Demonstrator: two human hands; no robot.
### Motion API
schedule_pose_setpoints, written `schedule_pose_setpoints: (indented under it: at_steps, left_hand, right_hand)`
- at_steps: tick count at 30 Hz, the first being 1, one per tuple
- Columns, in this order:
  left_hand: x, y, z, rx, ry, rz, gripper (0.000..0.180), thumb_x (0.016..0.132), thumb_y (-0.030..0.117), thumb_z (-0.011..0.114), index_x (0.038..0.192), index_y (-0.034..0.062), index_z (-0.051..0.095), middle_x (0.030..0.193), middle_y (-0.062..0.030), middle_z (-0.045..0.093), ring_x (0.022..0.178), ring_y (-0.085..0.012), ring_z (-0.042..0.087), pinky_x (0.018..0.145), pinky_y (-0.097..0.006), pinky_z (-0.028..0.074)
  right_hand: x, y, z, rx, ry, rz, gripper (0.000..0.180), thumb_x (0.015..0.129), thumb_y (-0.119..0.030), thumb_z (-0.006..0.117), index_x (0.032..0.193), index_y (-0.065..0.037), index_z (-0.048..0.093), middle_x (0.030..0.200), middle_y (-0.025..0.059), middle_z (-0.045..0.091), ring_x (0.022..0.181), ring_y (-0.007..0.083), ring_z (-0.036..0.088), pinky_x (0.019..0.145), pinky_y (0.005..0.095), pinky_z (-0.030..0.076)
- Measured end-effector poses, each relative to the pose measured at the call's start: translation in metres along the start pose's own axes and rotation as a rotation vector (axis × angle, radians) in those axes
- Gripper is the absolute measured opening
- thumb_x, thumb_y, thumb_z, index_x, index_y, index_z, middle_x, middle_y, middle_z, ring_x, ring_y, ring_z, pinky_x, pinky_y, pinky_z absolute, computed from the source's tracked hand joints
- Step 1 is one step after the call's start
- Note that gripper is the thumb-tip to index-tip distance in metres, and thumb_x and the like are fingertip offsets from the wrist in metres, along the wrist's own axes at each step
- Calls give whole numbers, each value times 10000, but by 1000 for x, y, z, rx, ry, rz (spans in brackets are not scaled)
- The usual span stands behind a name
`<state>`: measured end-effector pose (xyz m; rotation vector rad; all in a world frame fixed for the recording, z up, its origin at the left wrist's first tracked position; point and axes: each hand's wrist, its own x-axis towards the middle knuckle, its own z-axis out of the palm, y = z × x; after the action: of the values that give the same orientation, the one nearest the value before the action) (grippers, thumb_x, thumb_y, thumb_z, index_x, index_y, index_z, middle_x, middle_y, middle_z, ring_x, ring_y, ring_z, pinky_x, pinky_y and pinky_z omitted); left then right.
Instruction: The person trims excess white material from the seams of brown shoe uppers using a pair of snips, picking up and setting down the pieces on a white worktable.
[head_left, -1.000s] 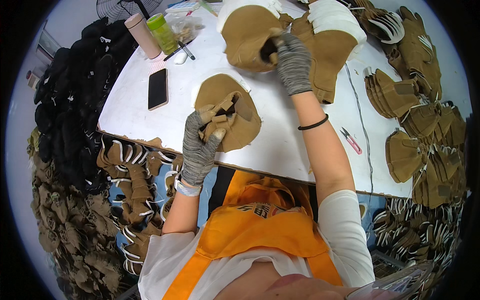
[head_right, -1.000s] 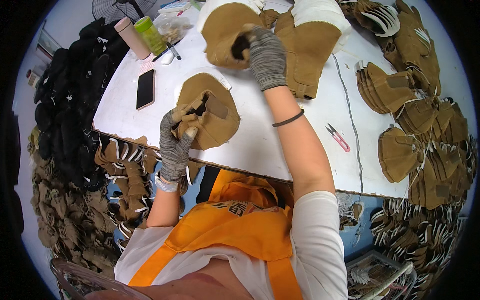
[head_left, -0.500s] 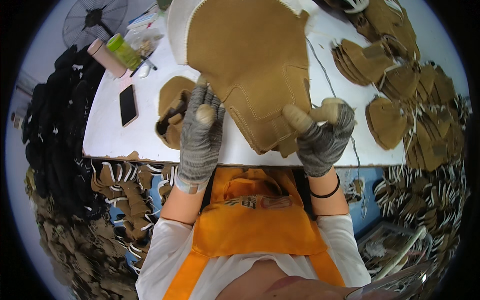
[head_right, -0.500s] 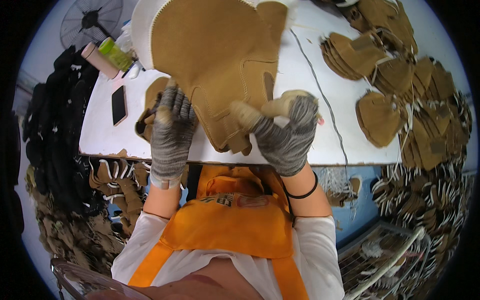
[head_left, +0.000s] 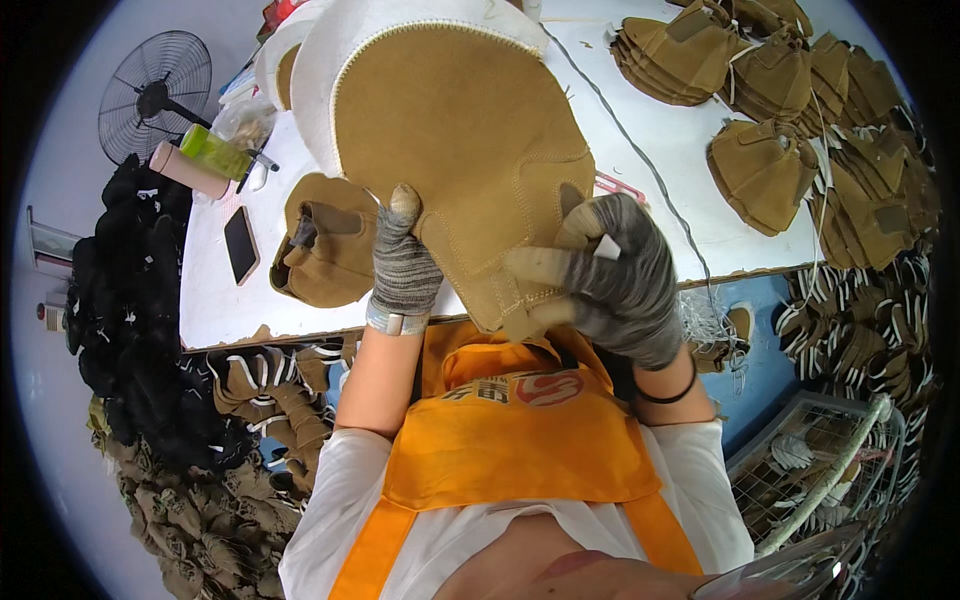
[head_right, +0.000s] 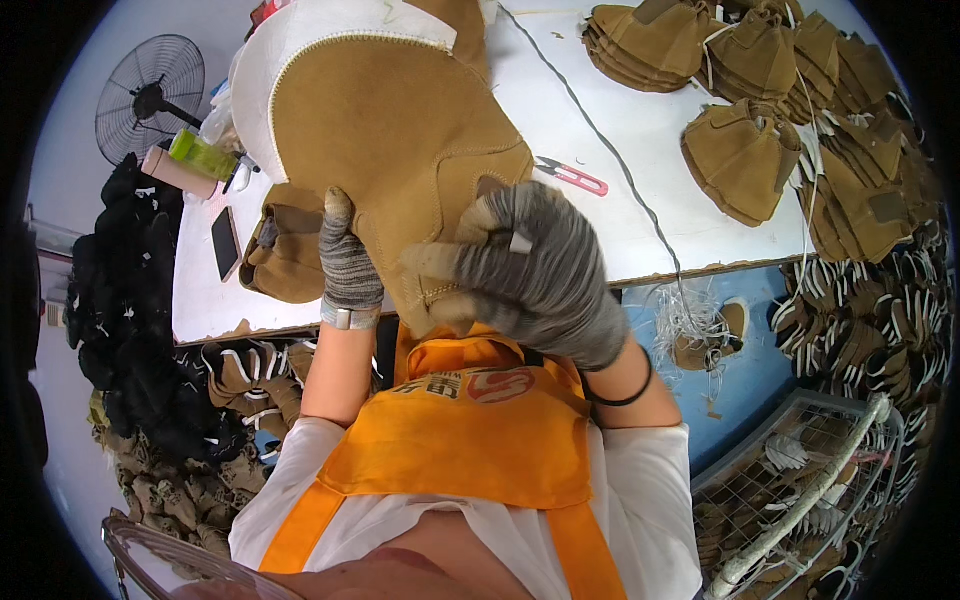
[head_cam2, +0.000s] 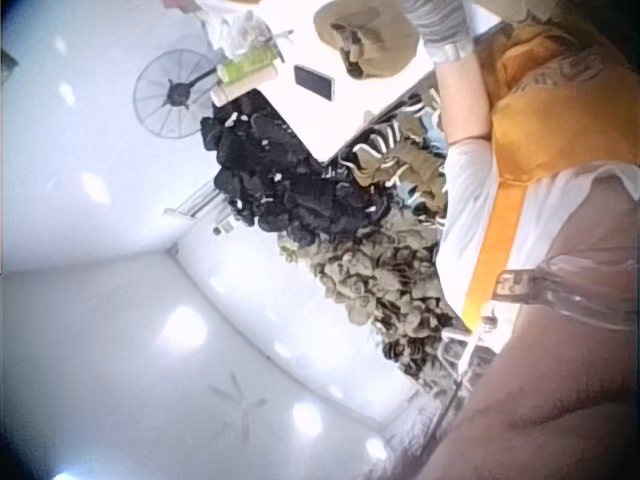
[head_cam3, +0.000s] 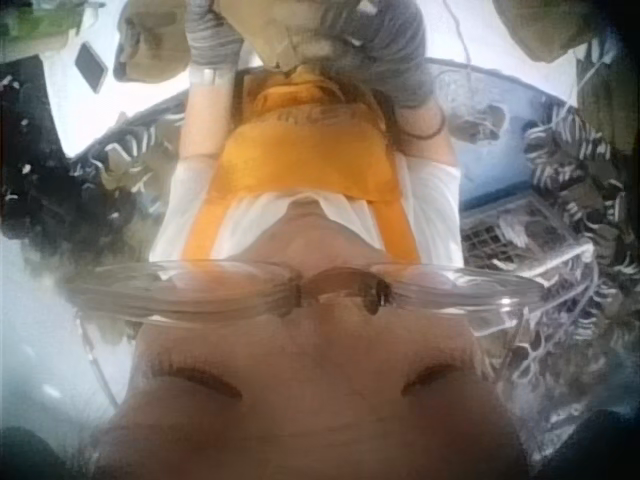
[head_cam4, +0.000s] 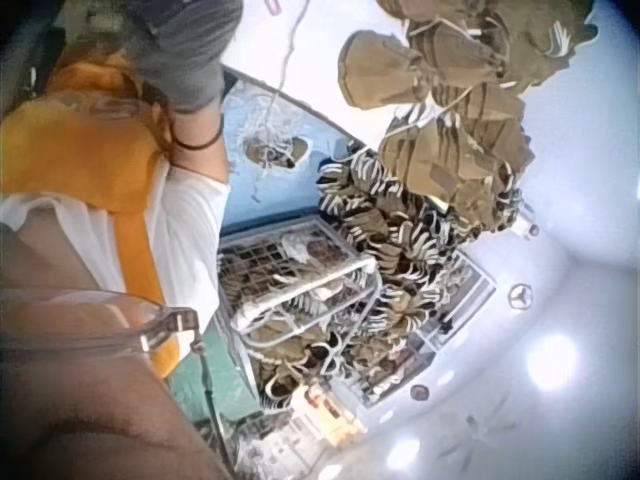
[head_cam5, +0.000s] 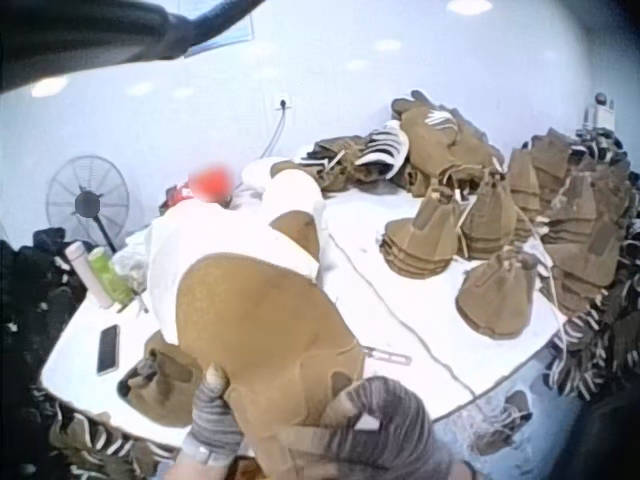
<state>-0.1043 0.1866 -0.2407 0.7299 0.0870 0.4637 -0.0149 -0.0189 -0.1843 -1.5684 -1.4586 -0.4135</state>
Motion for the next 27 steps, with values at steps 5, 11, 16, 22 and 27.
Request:
schedule_pose_setpoints:
  at_steps: [5, 11, 16, 22, 27]
  left_hand:
    - [-5, 0, -18, 364, 6, 264, 778, 769, 448, 762, 1339, 24, 444, 1254, -120, 550, 1148, -261, 559, 974, -402, 493]
    - [-3, 5, -24, 662, 6, 304, 642, 770, 426, 768, 1196, 0, 545, 1139, -77, 596, 1002, -192, 584, 846, -346, 511]
    - [-3, 3, -31, 566, -42, 318, 642, 791, 379, 762, 1255, 15, 506, 1165, -84, 584, 1029, -212, 586, 884, -354, 505]
    - [-3, 7, 3, 394, 115, 310, 741, 805, 389, 760, 1362, 44, 413, 1251, -104, 541, 1121, -239, 558, 970, -377, 482]
    - [1, 6, 12, 310, 150, 271, 717, 838, 364, 732, 1375, 26, 399, 1275, -122, 528, 1166, -249, 539, 979, -381, 480]
  right_hand:
    - [3, 28, -6, -20, 106, 158, 206, 776, -214, 736, 955, -114, 713, 825, 65, 659, 770, 223, 626, 762, 375, 497]
    - [12, 40, 0, -394, -114, 67, 196, 820, -245, 664, 930, -87, 696, 821, 55, 656, 771, 239, 611, 766, 384, 468]
    - [3, 57, 1, -464, 12, 128, 216, 797, -201, 688, 953, -55, 663, 865, 92, 636, 831, 248, 608, 765, 389, 482]
    - [-16, 53, -2, 344, 310, 689, 179, 838, -132, 710, 990, -42, 679, 1013, 83, 635, 870, 169, 619, 808, 307, 517]
    - [-8, 26, -13, 213, 39, 251, 269, 760, -120, 754, 1020, -99, 687, 1169, 102, 591, 1073, 241, 551, 905, 356, 480]
